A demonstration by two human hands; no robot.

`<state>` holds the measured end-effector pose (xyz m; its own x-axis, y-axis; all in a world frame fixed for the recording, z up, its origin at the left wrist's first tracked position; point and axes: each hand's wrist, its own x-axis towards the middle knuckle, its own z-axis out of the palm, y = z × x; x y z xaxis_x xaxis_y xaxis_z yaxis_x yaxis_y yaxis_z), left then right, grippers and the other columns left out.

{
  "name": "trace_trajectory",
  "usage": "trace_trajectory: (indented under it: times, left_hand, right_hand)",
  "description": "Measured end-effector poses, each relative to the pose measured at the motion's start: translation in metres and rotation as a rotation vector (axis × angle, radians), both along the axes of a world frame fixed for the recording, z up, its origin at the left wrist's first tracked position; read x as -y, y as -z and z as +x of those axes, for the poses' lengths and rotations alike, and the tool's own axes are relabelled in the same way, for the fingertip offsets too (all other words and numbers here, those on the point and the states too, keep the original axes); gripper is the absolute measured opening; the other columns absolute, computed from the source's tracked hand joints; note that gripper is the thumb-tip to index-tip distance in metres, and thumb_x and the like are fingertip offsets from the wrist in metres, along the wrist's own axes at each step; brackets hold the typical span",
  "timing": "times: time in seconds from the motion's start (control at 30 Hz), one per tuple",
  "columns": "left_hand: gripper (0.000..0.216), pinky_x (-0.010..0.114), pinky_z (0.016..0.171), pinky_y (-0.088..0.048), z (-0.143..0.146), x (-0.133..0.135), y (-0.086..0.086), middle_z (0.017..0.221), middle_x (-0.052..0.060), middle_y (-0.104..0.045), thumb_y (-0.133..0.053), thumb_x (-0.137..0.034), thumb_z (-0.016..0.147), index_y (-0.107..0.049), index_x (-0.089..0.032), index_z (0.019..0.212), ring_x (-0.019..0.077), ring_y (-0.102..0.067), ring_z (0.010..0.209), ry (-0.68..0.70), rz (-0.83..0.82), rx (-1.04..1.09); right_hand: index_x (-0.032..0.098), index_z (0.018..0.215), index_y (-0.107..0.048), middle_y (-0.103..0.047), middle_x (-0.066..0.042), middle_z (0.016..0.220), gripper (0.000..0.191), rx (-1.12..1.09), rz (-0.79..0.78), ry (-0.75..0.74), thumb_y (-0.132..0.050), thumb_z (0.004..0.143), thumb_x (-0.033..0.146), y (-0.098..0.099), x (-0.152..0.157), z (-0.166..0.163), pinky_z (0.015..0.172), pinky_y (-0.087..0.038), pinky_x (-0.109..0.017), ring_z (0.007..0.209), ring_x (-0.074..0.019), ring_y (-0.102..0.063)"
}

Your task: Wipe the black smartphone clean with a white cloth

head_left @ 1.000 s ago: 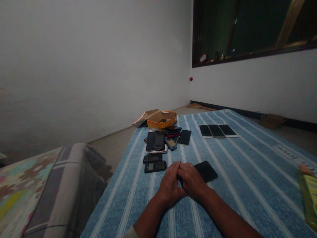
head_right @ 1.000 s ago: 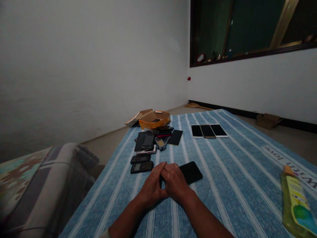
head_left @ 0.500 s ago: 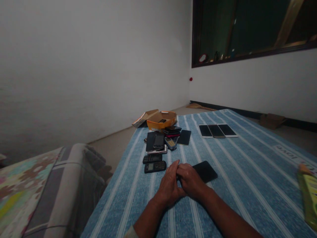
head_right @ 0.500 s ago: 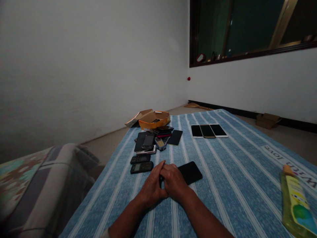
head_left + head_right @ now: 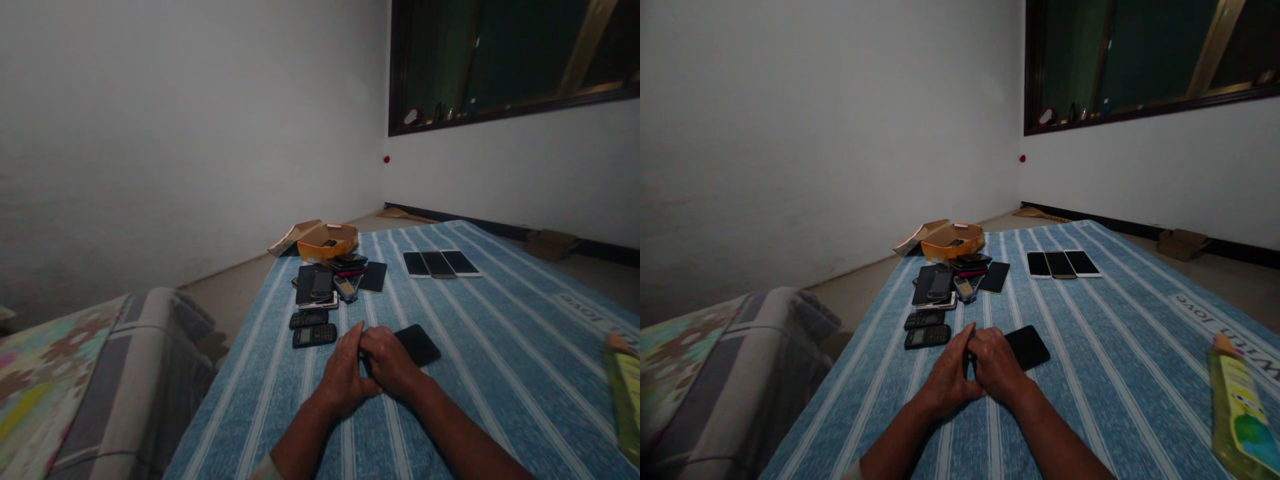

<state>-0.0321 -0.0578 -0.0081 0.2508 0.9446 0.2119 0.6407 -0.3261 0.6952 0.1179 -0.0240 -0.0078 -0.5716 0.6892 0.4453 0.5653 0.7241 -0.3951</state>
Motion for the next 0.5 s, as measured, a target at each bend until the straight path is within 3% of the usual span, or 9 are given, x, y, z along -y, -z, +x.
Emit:
trace_trajectory:
  times: [0.1, 0.3, 0.5]
  left_hand:
    - [0.112, 0.055, 0.111, -0.033, 0.001, 0.001, -0.001, 0.146, 0.016, -0.044, -0.085, -0.019, 0.053, -0.027, -0.02, 0.148, 0.037, -0.041, 0.134, -0.006, -0.004, -0.002]
    - [0.111, 0.054, 0.112, -0.032, 0.002, 0.002, -0.005, 0.146, 0.017, -0.043, -0.086, -0.02, 0.052, -0.029, -0.019, 0.147, 0.0378, -0.04, 0.134, 0.003, -0.064, -0.011]
    - [0.107, 0.052, 0.111, -0.034, 0.002, 0.002, -0.003, 0.145, 0.016, -0.045, -0.082, -0.015, 0.055, -0.029, -0.018, 0.147, 0.0354, -0.042, 0.133, -0.002, -0.051, 0.007]
  right_hand:
    - [0.017, 0.094, -0.067, -0.065, -0.004, 0.087, 0.027, 0.045, 0.015, 0.006, -0.046, 0.085, 0.004, -0.003, 0.0, 0.003, 0.08, -0.035, -0.03, 0.083, -0.0171, -0.056]
    - [0.016, 0.081, -0.066, -0.062, -0.005, 0.08, 0.023, 0.159, 0.029, 0.182, -0.046, 0.084, 0.004, -0.002, -0.006, 0.015, 0.079, -0.033, -0.031, 0.08, -0.0184, -0.053]
    - [0.016, 0.09, -0.067, -0.062, -0.005, 0.083, 0.023, 0.124, 0.037, 0.119, -0.047, 0.087, 0.006, -0.001, 0.0, 0.005, 0.077, -0.033, -0.03, 0.082, -0.0188, -0.052]
